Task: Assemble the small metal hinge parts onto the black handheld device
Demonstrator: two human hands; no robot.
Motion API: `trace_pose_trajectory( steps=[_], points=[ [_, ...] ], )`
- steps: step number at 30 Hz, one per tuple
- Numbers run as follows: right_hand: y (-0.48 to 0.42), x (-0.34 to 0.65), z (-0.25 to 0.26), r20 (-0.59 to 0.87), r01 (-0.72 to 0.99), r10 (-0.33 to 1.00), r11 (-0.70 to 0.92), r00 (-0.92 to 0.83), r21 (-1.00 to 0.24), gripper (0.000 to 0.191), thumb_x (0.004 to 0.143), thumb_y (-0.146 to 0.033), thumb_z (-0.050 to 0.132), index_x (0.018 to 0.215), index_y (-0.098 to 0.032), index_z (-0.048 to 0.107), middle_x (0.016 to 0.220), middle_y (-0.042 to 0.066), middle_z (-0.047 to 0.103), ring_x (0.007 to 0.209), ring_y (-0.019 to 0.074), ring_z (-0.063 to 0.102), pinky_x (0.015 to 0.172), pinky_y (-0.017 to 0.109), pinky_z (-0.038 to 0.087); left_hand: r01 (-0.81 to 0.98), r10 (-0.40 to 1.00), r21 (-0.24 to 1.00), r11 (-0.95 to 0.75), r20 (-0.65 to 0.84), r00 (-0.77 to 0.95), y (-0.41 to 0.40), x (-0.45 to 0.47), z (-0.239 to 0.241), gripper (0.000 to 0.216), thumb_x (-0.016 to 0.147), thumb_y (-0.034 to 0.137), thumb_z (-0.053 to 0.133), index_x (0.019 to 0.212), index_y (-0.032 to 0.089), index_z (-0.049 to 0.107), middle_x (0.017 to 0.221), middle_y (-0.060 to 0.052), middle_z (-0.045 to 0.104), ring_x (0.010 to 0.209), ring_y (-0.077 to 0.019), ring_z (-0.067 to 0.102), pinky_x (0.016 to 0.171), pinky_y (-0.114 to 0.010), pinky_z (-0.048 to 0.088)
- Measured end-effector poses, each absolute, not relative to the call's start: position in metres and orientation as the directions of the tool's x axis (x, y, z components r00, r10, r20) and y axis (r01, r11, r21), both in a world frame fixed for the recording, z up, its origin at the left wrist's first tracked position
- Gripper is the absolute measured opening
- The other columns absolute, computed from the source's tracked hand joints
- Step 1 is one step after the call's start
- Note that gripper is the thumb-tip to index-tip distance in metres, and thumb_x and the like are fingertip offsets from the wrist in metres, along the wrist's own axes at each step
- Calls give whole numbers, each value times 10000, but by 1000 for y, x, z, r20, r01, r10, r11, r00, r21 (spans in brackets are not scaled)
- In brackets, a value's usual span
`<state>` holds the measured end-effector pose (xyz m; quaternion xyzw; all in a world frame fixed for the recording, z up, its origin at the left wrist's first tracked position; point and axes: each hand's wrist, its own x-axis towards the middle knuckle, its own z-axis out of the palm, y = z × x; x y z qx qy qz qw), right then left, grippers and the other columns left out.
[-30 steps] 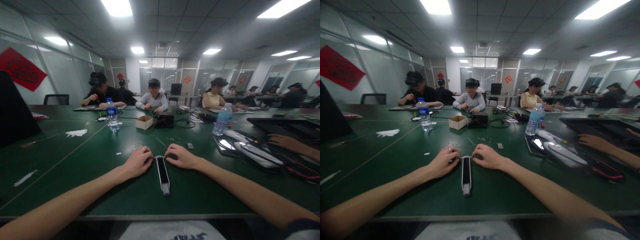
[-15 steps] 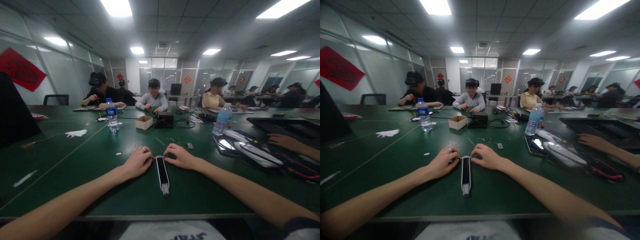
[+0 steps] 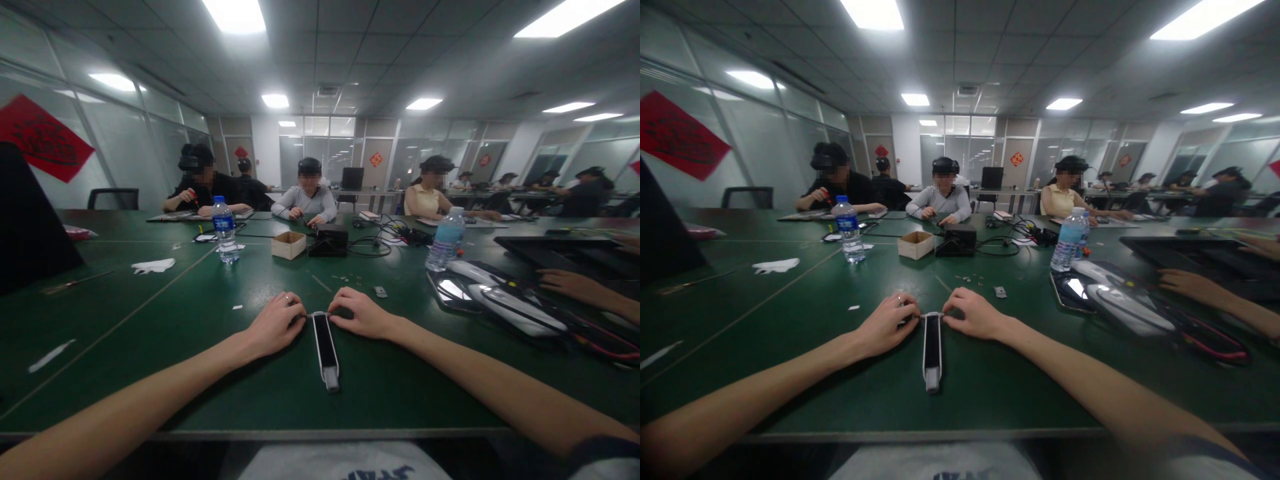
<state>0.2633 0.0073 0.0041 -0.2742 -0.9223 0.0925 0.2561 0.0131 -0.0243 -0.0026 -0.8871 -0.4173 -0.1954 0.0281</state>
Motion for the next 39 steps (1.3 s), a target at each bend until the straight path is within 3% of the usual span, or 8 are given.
trace_pose_trajectory(
  steps=[22, 27, 33, 39],
  points=[
    [13, 263, -3, 484, 422, 507, 862, -713, -282, 165, 840, -267, 673, 975, -172, 663, 982, 72, 608, 936, 196, 585, 840, 325, 498, 747, 728, 117, -655, 365, 581, -23, 14, -2, 116, 909, 186, 536, 920, 178, 652, 1053, -92, 603, 991, -255, 560, 851, -414, 477],
    [40, 279, -5, 553, 643, 636, 734, -538, -218, 190, 913, -218, 511, 1017, -156, 658, 1024, 97, 621, 990, 214, 562, 906, 362, 449, 744, 725, 119, -657, 369, 582, -22, 12, -3, 119, 911, 176, 531, 932, 180, 648, 1060, -87, 597, 1001, -250, 556, 864, -416, 473],
    [79, 298, -13, 414, 924, 844, 383, -341, -20, 413, 909, -227, 433, 1279, -127, 587, 1248, 165, 557, 1144, 304, 467, 951, 430, 382, 733, 722, 139, -666, 369, 585, -23, 12, -2, 128, 914, 191, 528, 930, 184, 654, 1063, -85, 596, 997, -246, 554, 871, -414, 476],
    [90, 298, -16, 190, 944, 926, 329, -327, 26, 499, 962, -397, 349, 1383, -188, 519, 1405, 175, 439, 1300, 361, 340, 1027, 516, 292, 743, 729, 138, -655, 374, 574, -24, 12, -4, 124, 906, 206, 537, 939, 188, 656, 1062, -83, 598, 1001, -247, 556, 860, -405, 478]
  ],
)
